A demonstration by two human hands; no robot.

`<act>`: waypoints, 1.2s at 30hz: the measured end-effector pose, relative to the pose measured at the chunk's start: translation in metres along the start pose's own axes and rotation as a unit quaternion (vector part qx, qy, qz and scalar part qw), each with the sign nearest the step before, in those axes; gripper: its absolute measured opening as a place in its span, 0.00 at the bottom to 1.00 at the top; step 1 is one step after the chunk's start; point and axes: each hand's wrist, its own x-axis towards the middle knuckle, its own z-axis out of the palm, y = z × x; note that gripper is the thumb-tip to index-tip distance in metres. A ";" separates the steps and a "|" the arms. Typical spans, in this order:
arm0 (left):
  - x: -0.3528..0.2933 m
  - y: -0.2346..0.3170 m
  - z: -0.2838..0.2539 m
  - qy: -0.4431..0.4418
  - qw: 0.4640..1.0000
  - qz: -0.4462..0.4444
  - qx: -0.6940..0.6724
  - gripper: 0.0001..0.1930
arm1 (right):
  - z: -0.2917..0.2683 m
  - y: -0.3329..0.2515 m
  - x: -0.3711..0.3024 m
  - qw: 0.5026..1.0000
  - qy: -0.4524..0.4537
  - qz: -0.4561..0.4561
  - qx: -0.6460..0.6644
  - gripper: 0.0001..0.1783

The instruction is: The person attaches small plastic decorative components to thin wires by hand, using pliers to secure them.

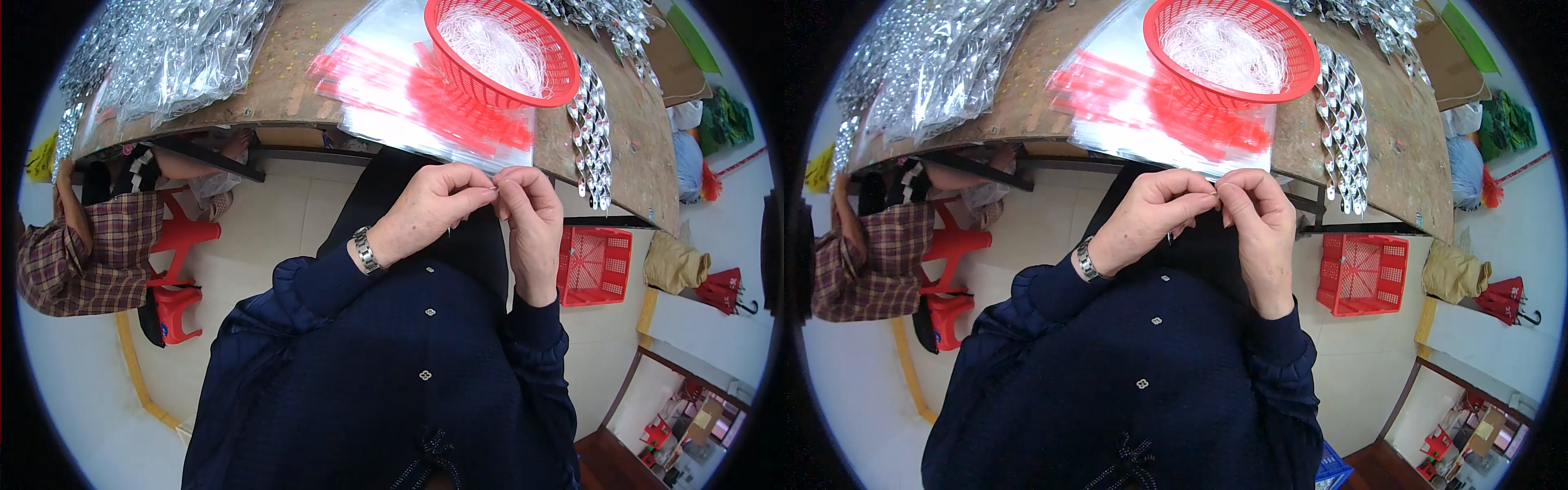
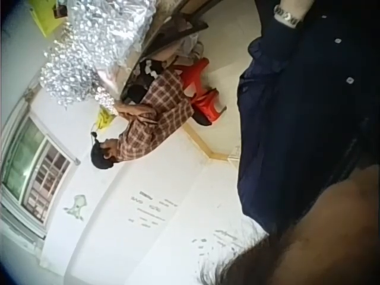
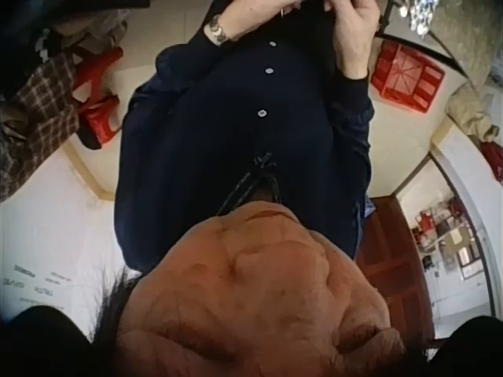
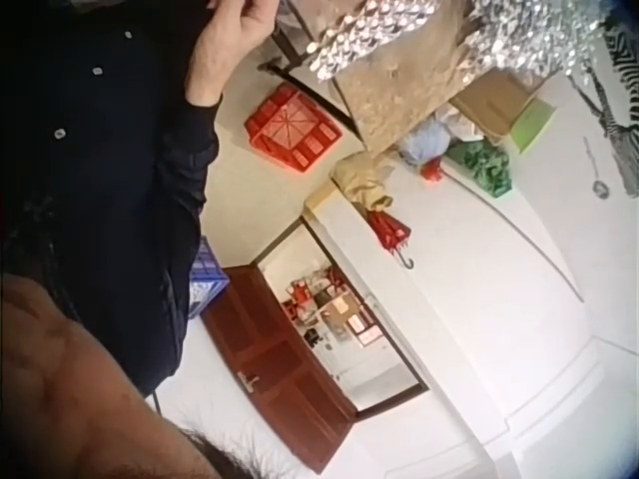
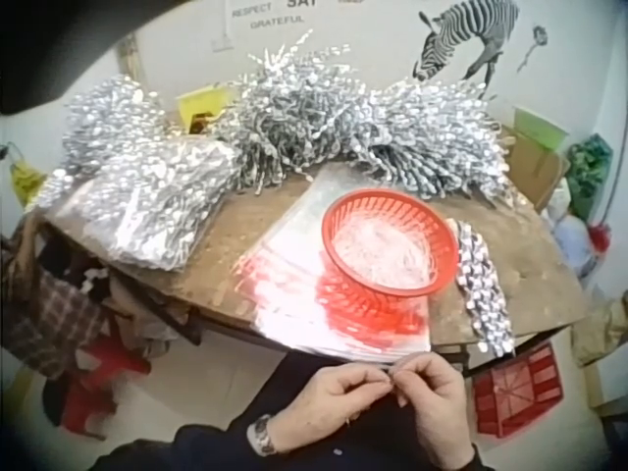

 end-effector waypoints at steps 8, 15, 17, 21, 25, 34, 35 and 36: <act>-0.003 -0.001 0.001 -0.061 0.997 -0.042 0.025 0.07 | -0.016 -0.014 0.006 0.996 0.034 -0.030 0.080 0.06; -0.003 -0.002 -0.007 -0.067 0.995 0.028 0.071 0.07 | -0.063 -0.038 0.019 0.977 0.075 -0.118 0.163 0.06; -0.006 -0.003 -0.008 -0.066 0.995 0.032 0.072 0.07 | -0.079 -0.046 0.023 0.973 0.083 -0.128 0.175 0.05; -0.008 0.007 -0.003 -0.089 0.995 -0.004 0.042 0.07 | -0.079 -0.049 0.019 0.977 0.037 -0.122 0.170 0.06; -0.008 0.015 0.004 -0.108 0.994 -0.015 0.007 0.08 | -0.038 -0.039 0.015 0.990 0.015 -0.051 0.130 0.07; -0.013 0.017 0.008 -0.131 0.991 -0.025 -0.027 0.09 | -0.018 -0.034 0.007 0.991 -0.011 -0.013 0.131 0.07; -0.013 0.015 0.007 -0.132 0.991 -0.017 -0.022 0.09 | -0.021 -0.035 0.007 0.990 -0.015 -0.020 0.139 0.07; -0.014 0.014 0.007 -0.133 0.991 -0.009 -0.017 0.08 | -0.024 -0.036 0.007 0.990 -0.015 -0.021 0.138 0.07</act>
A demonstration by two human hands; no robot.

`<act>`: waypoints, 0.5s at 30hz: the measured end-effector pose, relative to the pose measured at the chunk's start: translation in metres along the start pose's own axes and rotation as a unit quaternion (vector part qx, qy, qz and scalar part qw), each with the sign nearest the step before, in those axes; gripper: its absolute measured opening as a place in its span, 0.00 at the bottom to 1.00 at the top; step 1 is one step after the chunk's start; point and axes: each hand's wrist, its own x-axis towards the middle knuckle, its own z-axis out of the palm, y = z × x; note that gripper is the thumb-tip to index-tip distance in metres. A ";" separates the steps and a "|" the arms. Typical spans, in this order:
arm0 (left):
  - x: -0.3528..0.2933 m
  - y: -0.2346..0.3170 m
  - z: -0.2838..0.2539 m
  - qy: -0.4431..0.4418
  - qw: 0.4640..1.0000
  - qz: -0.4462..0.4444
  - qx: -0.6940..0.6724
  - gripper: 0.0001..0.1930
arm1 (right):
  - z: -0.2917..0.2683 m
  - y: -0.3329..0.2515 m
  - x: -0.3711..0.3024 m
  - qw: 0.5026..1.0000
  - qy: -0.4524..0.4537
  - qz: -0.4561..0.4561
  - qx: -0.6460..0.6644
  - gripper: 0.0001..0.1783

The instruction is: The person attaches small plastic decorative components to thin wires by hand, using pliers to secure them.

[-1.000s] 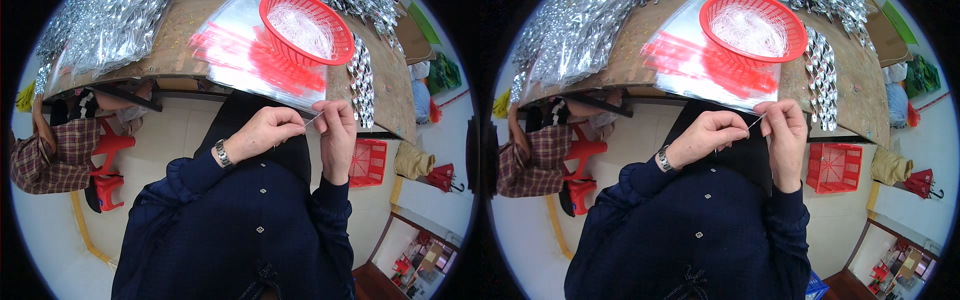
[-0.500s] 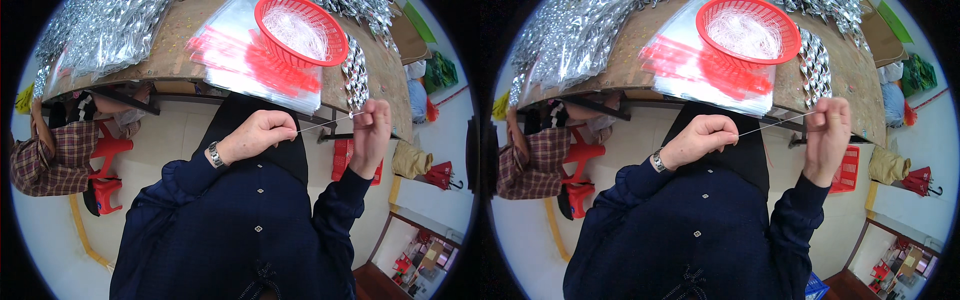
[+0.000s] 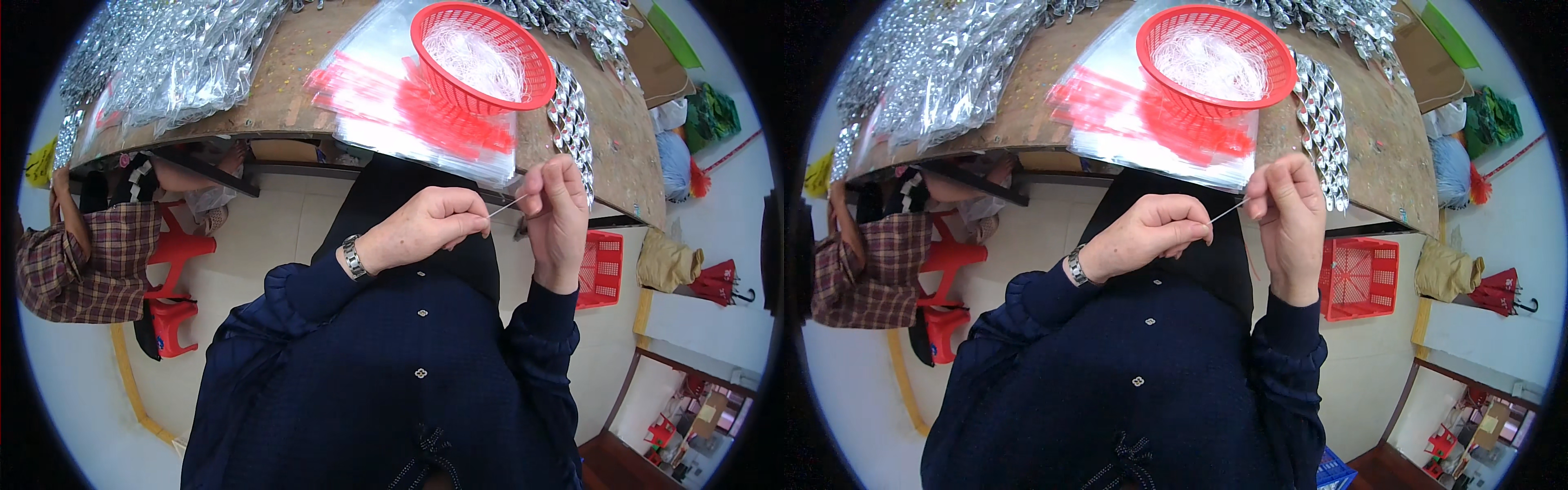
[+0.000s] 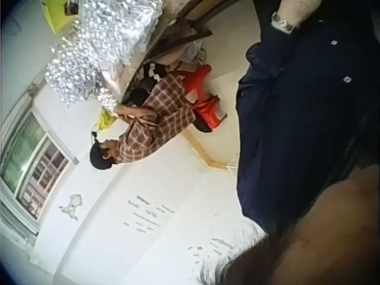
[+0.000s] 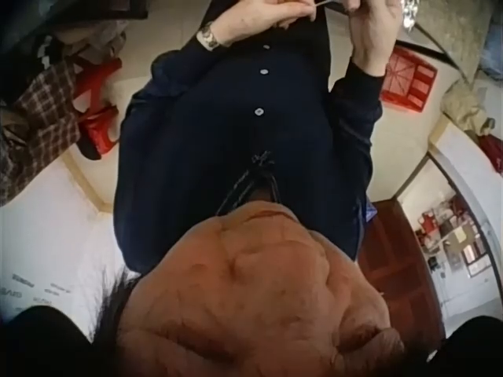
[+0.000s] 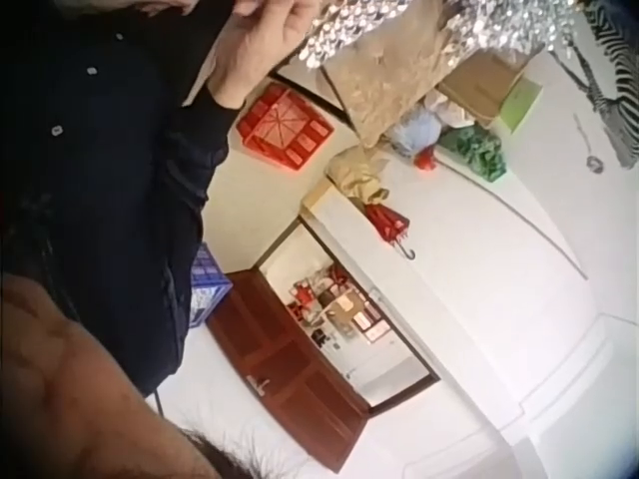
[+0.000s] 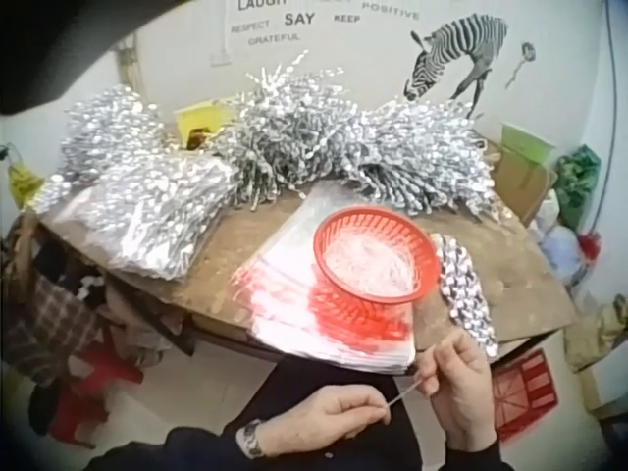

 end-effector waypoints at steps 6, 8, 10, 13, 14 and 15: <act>-0.013 0.000 0.005 -0.021 0.998 -0.014 0.053 0.08 | -0.050 -0.036 -0.001 0.993 0.022 -0.109 0.044 0.06; -0.018 -0.004 0.004 -0.026 0.998 -0.012 0.053 0.07 | -0.063 -0.044 -0.003 0.986 0.042 -0.149 0.058 0.06; -0.022 -0.002 0.005 -0.033 0.998 -0.008 0.052 0.07 | -0.074 -0.049 -0.008 0.984 0.061 -0.160 0.058 0.06; -0.025 0.004 0.007 -0.028 0.998 0.010 0.054 0.07 | -0.073 -0.051 -0.017 0.980 0.091 -0.168 0.056 0.07; -0.025 0.005 0.008 -0.025 0.999 0.002 0.035 0.07 | -0.068 -0.047 -0.020 0.986 0.064 -0.153 0.035 0.07; -0.024 0.005 0.009 -0.022 1.000 -0.007 0.016 0.07 | -0.061 -0.042 -0.024 0.990 0.038 -0.137 0.013 0.07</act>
